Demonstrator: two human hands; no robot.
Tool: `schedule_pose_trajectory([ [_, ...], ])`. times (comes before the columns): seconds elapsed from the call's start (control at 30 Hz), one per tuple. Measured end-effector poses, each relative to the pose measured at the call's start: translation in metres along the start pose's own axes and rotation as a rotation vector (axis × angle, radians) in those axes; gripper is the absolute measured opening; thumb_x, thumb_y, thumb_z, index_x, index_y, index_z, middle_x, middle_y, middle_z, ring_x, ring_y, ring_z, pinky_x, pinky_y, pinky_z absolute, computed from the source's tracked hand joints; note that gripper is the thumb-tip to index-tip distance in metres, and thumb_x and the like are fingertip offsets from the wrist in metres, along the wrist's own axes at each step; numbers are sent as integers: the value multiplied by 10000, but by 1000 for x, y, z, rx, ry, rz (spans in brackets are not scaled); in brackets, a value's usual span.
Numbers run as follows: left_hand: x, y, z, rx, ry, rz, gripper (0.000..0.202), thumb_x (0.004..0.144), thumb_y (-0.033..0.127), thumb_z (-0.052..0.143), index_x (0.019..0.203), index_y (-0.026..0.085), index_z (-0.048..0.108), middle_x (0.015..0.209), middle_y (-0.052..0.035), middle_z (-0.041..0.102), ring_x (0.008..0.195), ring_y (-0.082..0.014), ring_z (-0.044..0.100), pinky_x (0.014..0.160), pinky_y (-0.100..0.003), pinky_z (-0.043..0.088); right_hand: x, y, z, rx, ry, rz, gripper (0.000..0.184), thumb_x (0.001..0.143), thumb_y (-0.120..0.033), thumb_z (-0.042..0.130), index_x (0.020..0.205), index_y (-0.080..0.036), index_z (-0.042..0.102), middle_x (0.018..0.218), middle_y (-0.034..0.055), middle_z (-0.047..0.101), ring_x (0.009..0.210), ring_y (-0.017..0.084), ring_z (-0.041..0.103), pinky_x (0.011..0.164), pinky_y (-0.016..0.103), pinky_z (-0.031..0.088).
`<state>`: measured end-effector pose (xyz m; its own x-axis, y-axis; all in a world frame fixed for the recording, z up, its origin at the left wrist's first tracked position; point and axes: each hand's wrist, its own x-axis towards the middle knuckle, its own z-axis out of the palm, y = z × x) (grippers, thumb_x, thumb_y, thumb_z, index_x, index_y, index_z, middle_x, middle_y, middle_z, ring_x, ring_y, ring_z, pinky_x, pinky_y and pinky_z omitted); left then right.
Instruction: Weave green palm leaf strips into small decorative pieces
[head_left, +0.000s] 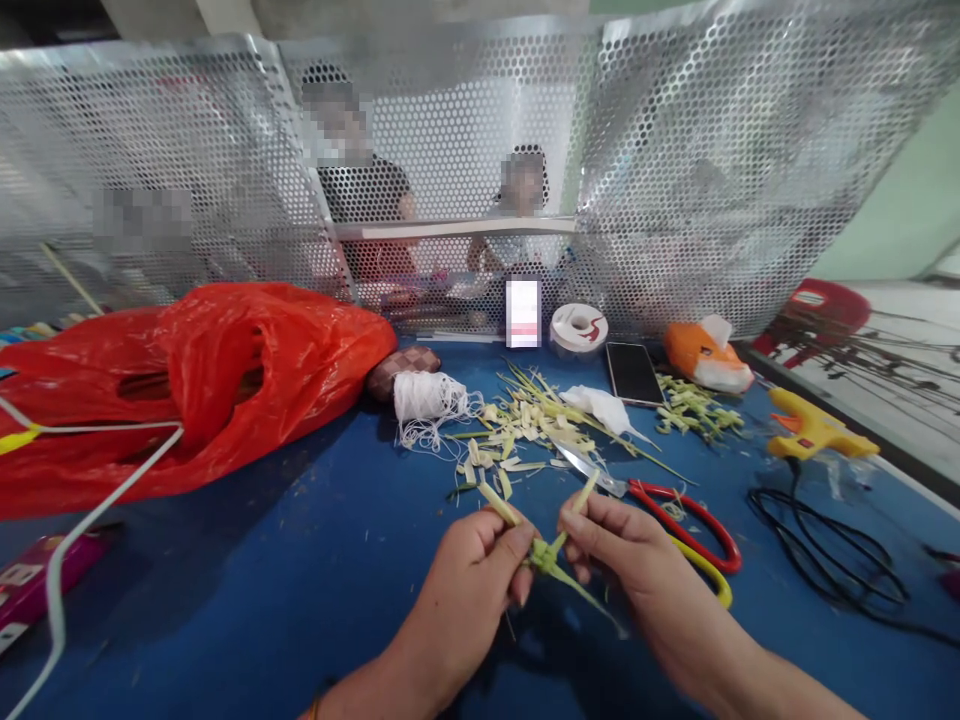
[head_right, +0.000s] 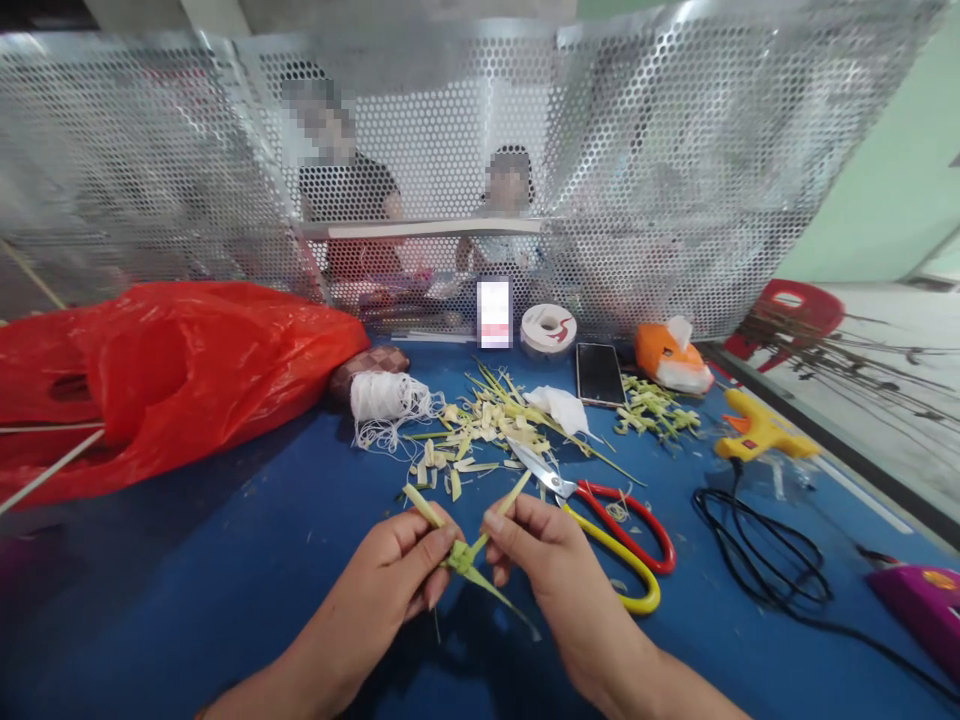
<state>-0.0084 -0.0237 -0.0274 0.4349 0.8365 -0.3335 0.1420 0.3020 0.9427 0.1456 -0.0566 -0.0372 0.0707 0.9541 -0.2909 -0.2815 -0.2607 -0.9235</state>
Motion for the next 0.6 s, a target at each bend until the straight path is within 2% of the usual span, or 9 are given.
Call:
schedule_pose_trajectory([
  [0.13, -1, 0, 0, 20, -19, 47, 287, 867, 367, 530, 661, 167, 542, 477, 62, 421, 416, -53, 283, 446, -214, 223, 1, 1, 0, 34, 43, 2, 363, 658, -477, 804, 671, -164, 621, 573, -29, 562, 542, 88, 477, 527, 199, 376],
  [0.3, 1, -2, -1, -5, -34, 31, 330, 854, 455, 541, 739, 151, 596, 506, 15, 547, 391, -53, 342, 420, -208, 222, 3, 0, -1, -45, 15, -62, 369, 684, -493, 774, 649, -159, 621, 566, -22, 574, 547, 97, 492, 565, 216, 401],
  [0.43, 2, -3, -2, -34, -143, 22, 438, 817, 568, 560, 773, 140, 640, 539, -13, 618, 355, -42, 378, 389, -194, 214, 3, -1, 1, -113, 11, -127, 354, 698, -484, 748, 650, -154, 628, 579, -21, 562, 566, 105, 487, 582, 226, 399],
  [0.5, 1, -5, -2, -13, -185, -7, 426, 788, 558, 603, 789, 135, 658, 567, -28, 656, 337, -44, 393, 373, -194, 223, 2, -2, 2, -127, -2, -139, 343, 686, -474, 749, 643, -157, 625, 571, -23, 553, 562, 106, 472, 572, 229, 389],
  [0.6, 1, -7, -1, -7, -182, -53, 357, 750, 484, 652, 810, 132, 669, 587, -35, 684, 328, -48, 406, 363, -193, 241, 3, -2, 1, -150, -33, -154, 331, 674, -469, 735, 625, -164, 616, 542, -26, 530, 542, 109, 448, 558, 237, 375],
])
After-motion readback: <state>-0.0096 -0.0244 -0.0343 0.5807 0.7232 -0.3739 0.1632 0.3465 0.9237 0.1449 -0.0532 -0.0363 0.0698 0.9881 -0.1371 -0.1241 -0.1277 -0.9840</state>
